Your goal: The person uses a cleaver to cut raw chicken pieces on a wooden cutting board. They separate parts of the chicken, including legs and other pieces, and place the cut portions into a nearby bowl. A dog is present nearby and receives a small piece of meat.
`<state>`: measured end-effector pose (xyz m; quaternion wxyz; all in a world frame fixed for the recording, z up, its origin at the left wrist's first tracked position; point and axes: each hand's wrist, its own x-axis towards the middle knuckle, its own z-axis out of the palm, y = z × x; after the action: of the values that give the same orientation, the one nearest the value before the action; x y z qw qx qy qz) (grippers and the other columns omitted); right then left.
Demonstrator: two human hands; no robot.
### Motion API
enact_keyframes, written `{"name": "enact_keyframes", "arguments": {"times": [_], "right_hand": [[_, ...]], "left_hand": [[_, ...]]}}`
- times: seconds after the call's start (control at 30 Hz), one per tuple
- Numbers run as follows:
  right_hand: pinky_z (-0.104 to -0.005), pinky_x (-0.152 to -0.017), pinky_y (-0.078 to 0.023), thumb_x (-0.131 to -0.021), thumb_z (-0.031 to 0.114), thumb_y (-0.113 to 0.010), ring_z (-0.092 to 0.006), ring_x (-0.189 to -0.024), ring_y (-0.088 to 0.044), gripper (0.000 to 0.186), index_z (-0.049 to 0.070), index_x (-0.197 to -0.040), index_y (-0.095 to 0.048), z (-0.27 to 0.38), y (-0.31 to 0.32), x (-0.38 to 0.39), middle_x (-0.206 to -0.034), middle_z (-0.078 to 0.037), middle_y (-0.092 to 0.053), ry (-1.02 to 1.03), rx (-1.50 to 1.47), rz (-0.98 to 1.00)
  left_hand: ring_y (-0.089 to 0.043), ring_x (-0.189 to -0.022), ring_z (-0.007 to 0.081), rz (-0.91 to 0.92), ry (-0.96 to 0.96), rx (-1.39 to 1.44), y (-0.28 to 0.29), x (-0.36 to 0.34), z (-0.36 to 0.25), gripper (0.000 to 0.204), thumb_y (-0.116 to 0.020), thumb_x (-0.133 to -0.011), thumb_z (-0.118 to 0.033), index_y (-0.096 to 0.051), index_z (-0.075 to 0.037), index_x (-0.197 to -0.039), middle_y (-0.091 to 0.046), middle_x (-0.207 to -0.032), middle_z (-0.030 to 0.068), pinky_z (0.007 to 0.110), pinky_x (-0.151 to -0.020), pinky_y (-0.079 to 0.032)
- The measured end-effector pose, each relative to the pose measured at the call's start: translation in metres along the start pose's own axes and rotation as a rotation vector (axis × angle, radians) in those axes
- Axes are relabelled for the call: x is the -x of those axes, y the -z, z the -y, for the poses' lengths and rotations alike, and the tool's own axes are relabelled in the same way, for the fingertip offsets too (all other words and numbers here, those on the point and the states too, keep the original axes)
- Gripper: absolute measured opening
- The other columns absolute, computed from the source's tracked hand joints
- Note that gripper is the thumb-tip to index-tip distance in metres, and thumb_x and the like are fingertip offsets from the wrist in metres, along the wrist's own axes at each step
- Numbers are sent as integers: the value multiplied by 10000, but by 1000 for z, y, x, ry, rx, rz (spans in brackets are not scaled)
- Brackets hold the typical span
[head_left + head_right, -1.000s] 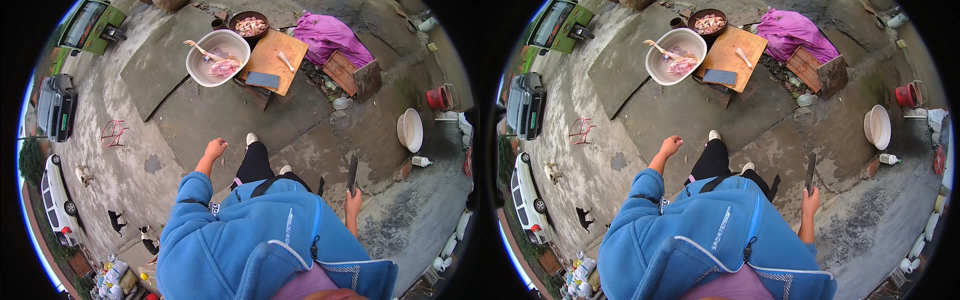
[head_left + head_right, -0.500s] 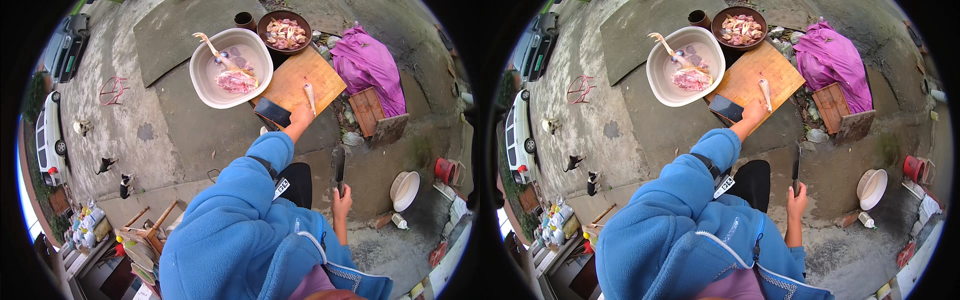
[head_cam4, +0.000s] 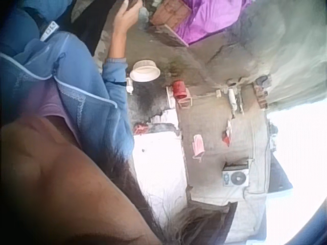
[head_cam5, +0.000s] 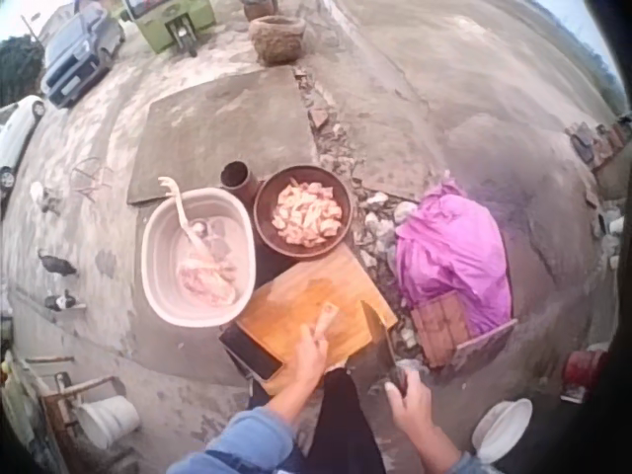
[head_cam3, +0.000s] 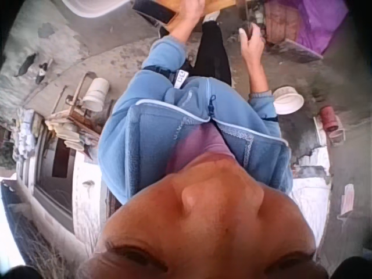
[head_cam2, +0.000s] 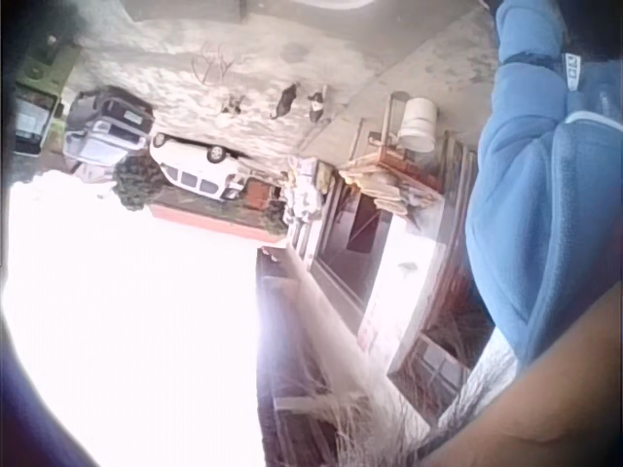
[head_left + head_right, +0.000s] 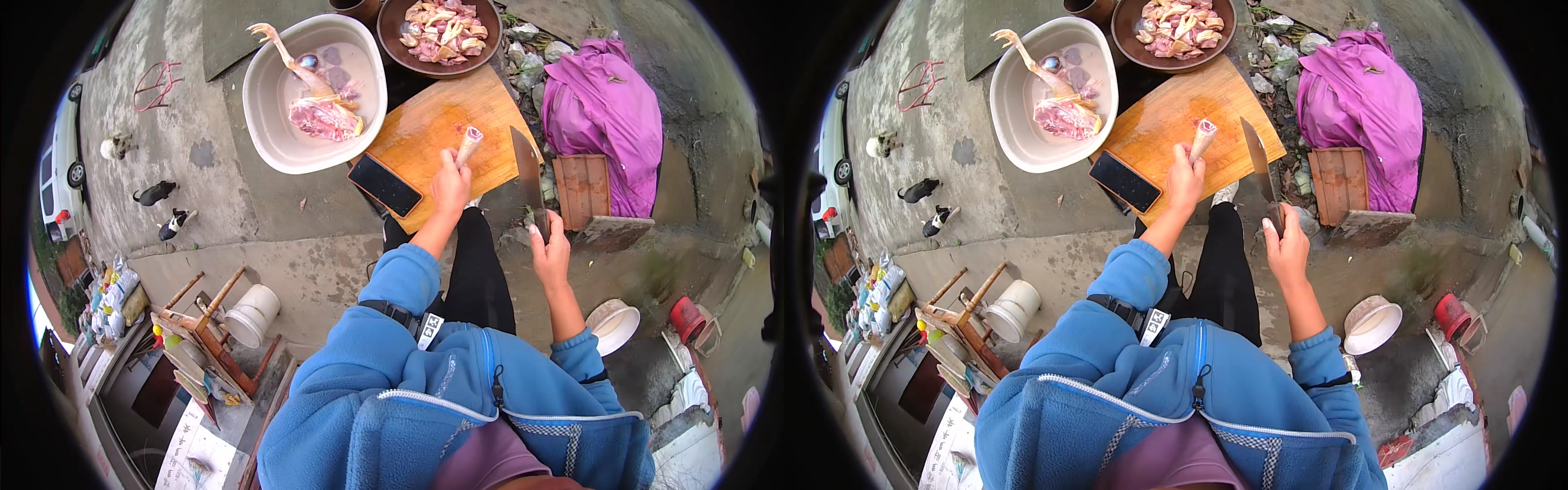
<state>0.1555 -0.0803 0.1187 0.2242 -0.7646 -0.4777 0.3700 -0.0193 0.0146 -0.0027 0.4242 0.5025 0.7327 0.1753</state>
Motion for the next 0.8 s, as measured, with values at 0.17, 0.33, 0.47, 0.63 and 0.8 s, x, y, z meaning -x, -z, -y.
{"name": "enact_keyframes", "arguments": {"times": [0.17,0.33,0.47,0.63,0.8], "right_hand": [[-407,-723,-490,-904,264,-542,-369,-877,-615,348,53,-1172,-475,16,-6,-66,-989,-177,-623,192,135,40],[-425,-666,-500,-894,271,-550,-350,-802,-628,345,64,-1161,-480,25,-29,-86,-961,-160,-631,328,238,136],[-435,-656,-490,-895,255,-549,-361,-803,-622,339,71,-1164,-461,26,-42,-86,-944,-167,-630,304,352,244],[-457,-655,-478,-901,252,-537,-386,-794,-612,341,65,-1167,-436,26,-46,-86,-930,-182,-628,264,394,243],[-462,-646,-478,-903,263,-534,-394,-787,-613,339,54,-1151,-437,28,-57,-91,-927,-202,-626,303,404,237]], "left_hand": [[-532,-543,196,-30,293,398,-23,4,4,174,-453,-944,-182,-442,-35,-1036,-530,-624,72,364,-548,-451],[-593,-683,387,-164,209,17,-27,18,-2,255,-495,-921,-262,-489,-18,-993,-610,-750,210,491,-608,-452],[-603,-741,446,-63,207,-166,-15,17,-12,303,-502,-914,-305,-521,-4,-939,-622,-769,255,531,-650,-462],[-625,-763,424,60,232,-258,-6,11,-18,352,-474,-920,-344,-543,1,-905,-637,-769,242,504,-683,-487],[-637,-775,408,110,263,-310,-6,10,-20,389,-431,-932,-374,-544,-2,-906,-647,-782,230,499,-712,-491]]}}
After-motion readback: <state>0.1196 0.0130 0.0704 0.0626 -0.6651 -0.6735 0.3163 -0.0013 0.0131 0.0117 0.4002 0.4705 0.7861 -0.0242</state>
